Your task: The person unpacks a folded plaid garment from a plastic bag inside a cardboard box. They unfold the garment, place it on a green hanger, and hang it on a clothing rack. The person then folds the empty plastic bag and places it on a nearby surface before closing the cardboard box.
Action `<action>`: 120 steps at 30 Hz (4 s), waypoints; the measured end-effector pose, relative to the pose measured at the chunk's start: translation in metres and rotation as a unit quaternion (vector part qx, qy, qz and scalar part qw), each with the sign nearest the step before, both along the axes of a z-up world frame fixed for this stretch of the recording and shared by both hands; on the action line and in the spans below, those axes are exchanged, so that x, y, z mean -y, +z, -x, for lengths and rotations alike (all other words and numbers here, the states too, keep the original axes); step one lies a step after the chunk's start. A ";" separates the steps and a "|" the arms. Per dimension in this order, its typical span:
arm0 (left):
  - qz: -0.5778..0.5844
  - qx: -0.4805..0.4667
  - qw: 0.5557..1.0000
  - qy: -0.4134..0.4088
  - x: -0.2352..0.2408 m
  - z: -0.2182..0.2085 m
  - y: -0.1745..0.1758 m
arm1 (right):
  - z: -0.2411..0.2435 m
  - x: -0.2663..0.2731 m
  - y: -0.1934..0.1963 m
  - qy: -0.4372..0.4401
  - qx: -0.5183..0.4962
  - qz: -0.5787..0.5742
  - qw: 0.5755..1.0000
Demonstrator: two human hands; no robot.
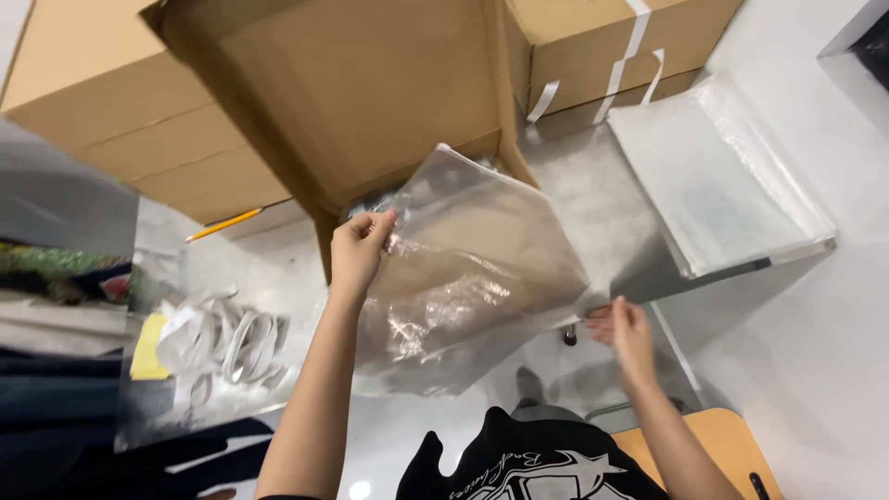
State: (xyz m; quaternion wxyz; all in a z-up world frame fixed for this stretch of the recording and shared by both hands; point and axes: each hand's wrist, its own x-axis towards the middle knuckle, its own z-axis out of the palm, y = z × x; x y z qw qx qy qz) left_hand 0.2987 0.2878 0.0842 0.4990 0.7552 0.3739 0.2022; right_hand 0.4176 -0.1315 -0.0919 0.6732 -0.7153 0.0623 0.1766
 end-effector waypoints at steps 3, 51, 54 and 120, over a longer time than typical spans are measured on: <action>0.044 0.029 0.998 0.043 0.018 0.035 0.005 | 0.057 -0.024 0.062 0.101 -0.093 -0.084 0.987; 0.191 0.165 0.962 -0.105 0.131 0.274 0.106 | 0.119 0.022 0.244 0.208 0.102 -0.090 0.969; 0.158 0.093 0.976 -0.119 0.114 0.266 0.037 | 0.111 0.023 0.214 0.154 0.088 -0.086 0.980; 0.375 -0.147 0.894 -0.199 0.291 -0.427 -0.154 | -0.270 0.140 0.036 -0.402 0.144 0.124 0.896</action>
